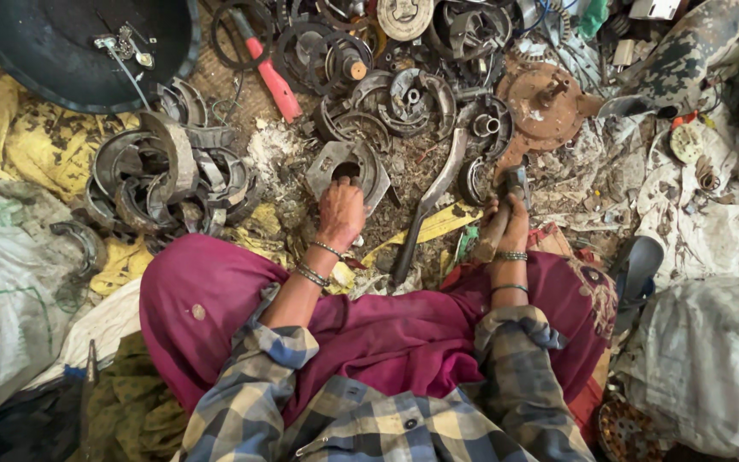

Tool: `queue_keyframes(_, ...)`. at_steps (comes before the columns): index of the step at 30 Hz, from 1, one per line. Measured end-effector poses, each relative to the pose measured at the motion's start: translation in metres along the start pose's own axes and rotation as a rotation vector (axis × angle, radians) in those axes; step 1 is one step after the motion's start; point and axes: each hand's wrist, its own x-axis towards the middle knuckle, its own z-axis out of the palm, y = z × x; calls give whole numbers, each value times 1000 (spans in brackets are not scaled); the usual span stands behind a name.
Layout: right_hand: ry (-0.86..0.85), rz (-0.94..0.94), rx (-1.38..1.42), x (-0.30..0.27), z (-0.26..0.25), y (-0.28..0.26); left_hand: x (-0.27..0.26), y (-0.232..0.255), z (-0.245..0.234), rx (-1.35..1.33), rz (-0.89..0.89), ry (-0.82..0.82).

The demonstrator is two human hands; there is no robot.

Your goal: The person sits on the floor and uses a hammer and chisel to shape or separate a metal part placed on a hexagonal anvil. They repeatedly strike the chisel with the hammer, adjusting the part's position as needed.

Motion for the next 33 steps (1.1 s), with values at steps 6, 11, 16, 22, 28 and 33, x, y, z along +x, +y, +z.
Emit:
queue_keyframes(6, -15, 11, 218, 7, -6, -5, 2, 3, -6, -16, 17, 25)
queue_keyframes(11, -53, -21, 250, 4, -4, -4, 3, 2, -8, -21, 16, -17)
queue_keyframes(16, 221, -337, -410, -35, 43, 38, 2, 0, -13, -28, 38, -7)
queue_keyframes(22, 147, -683, -1021, -96, 136, 88, 1, 0, -11, -46, 55, 56)
queue_keyframes(28, -130, -1008, -1461, -120, 163, 125, 2, 0, -12, -71, 11, 18)
queue_keyframes(33, -52, -664, -1796, -99, 152, 155, 5, -5, -7, -31, 8, -22)
